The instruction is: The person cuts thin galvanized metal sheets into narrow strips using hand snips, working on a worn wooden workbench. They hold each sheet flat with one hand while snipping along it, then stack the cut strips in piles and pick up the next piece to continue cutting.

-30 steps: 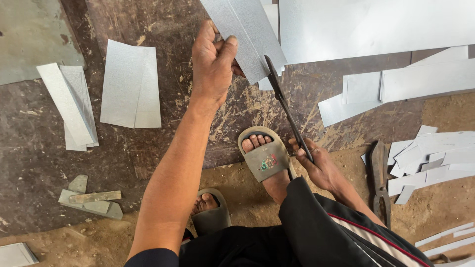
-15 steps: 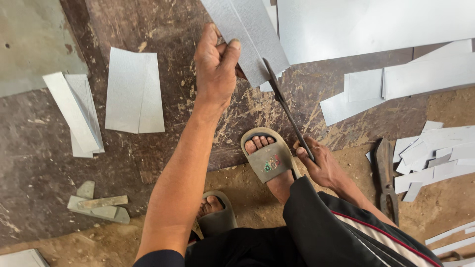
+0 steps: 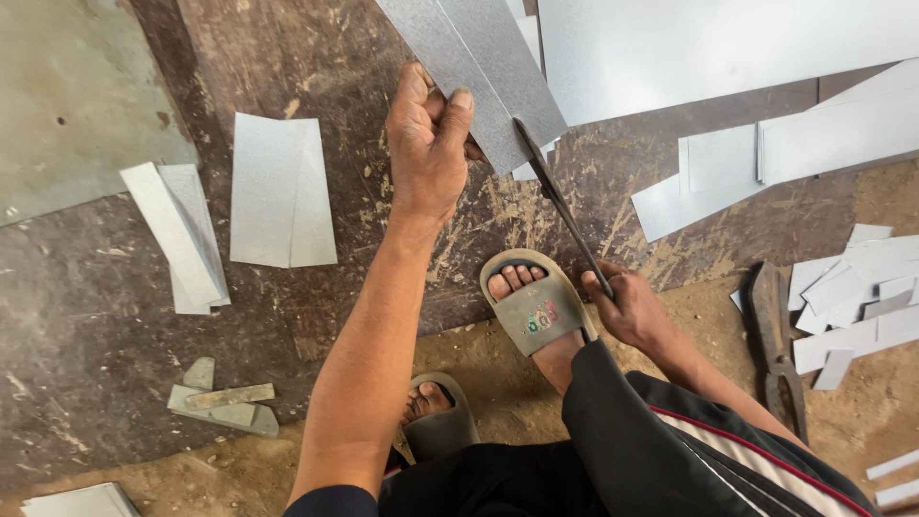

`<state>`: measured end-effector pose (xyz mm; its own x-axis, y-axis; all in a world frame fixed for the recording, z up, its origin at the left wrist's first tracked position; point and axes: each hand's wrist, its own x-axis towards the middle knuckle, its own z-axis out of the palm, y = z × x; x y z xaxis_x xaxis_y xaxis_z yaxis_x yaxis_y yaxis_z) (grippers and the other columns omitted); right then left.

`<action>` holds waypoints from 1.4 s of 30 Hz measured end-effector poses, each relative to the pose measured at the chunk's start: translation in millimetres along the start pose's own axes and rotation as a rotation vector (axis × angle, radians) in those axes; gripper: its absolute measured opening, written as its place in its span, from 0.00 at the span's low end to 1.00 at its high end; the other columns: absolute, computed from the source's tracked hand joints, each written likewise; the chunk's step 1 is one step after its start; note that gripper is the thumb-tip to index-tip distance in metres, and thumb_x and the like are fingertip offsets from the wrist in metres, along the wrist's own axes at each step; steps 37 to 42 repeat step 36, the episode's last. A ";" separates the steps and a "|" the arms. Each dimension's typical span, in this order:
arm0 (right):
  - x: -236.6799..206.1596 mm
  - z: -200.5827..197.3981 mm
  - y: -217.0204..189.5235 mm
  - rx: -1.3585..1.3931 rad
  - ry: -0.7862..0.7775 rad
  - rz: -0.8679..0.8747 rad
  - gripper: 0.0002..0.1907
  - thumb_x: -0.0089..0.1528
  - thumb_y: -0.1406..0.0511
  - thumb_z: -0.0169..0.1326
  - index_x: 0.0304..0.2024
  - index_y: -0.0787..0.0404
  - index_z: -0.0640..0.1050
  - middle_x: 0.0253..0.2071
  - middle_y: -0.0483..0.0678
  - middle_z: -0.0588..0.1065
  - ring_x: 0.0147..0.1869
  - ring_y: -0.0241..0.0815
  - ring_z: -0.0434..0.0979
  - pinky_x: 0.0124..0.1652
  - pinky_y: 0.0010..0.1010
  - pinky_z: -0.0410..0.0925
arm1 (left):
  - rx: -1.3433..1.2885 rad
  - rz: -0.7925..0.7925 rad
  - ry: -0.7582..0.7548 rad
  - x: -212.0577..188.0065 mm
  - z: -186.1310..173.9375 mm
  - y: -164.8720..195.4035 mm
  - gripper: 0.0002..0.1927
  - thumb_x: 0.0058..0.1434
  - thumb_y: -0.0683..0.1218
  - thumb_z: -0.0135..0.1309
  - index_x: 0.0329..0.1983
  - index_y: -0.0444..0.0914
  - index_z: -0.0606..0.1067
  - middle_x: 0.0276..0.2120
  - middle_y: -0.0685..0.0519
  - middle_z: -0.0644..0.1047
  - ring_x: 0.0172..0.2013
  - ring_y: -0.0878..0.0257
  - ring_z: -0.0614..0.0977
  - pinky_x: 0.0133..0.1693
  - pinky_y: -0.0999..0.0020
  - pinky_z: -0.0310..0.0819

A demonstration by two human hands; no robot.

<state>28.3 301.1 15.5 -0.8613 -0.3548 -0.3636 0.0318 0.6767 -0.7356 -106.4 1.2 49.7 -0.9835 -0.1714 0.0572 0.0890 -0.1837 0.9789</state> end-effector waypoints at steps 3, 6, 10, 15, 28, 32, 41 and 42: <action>15.6 -9.6 -8.2 0.068 -0.073 0.054 0.19 0.69 0.57 0.42 0.47 0.67 0.74 0.32 0.57 0.74 0.36 0.55 0.78 0.38 0.42 0.69 | 0.027 0.053 -0.002 9.0 0.1 12.4 0.02 0.74 0.40 0.46 0.46 0.40 0.66 0.26 0.58 0.76 0.24 0.75 0.77 0.25 0.77 0.77; 34.3 -14.1 -18.0 0.098 -0.053 -0.040 0.22 0.69 0.57 0.40 0.55 0.66 0.73 0.36 0.58 0.72 0.38 0.56 0.74 0.41 0.45 0.67 | 0.068 0.163 -0.026 19.7 -2.3 23.9 0.02 0.75 0.40 0.47 0.48 0.39 0.67 0.28 0.57 0.78 0.25 0.75 0.77 0.27 0.77 0.74; 56.8 -2.9 -23.3 0.020 0.016 -0.138 0.19 0.71 0.59 0.43 0.34 0.69 0.72 0.34 0.58 0.70 0.35 0.52 0.71 0.40 0.45 0.65 | 0.047 0.221 -0.067 25.9 -10.0 32.8 0.03 0.78 0.39 0.47 0.47 0.39 0.67 0.26 0.57 0.74 0.25 0.75 0.70 0.28 0.78 0.65; 70.2 10.0 -8.8 0.085 0.025 -0.043 0.25 0.68 0.63 0.45 0.17 0.70 0.69 0.33 0.59 0.73 0.23 0.50 0.68 0.30 0.43 0.65 | 0.143 0.261 -0.047 30.9 -14.9 31.0 0.03 0.77 0.38 0.48 0.47 0.40 0.68 0.25 0.58 0.75 0.23 0.76 0.68 0.29 0.79 0.63; 64.6 -1.2 -15.5 0.141 -0.126 0.042 0.20 0.70 0.53 0.39 0.50 0.60 0.72 0.28 0.53 0.68 0.32 0.47 0.70 0.39 0.46 0.67 | 0.176 0.076 0.033 14.4 -4.2 30.3 0.04 0.71 0.38 0.47 0.43 0.39 0.66 0.26 0.57 0.76 0.22 0.73 0.75 0.22 0.78 0.74; 61.6 8.2 -6.5 0.107 -0.010 -0.170 0.22 0.71 0.54 0.40 0.36 0.67 0.71 0.30 0.51 0.67 0.32 0.47 0.70 0.37 0.46 0.65 | 0.215 0.133 0.025 10.2 -4.9 20.8 0.08 0.73 0.37 0.48 0.39 0.41 0.63 0.23 0.57 0.71 0.22 0.73 0.68 0.23 0.78 0.67; 75.7 29.8 26.0 -0.059 -0.021 -0.006 0.29 0.74 0.55 0.44 0.25 0.69 0.71 0.37 0.54 0.72 0.28 0.50 0.71 0.39 0.46 0.67 | 0.139 0.106 -0.021 9.8 -6.8 23.6 0.09 0.73 0.37 0.48 0.39 0.42 0.63 0.21 0.57 0.69 0.22 0.74 0.66 0.24 0.81 0.67; 75.7 29.8 26.0 -0.059 -0.021 -0.006 0.29 0.74 0.55 0.44 0.25 0.69 0.71 0.37 0.54 0.72 0.28 0.50 0.71 0.39 0.46 0.67 | 0.139 0.106 -0.021 9.8 -6.8 23.6 0.09 0.73 0.37 0.48 0.39 0.42 0.63 0.21 0.57 0.69 0.22 0.74 0.66 0.24 0.81 0.67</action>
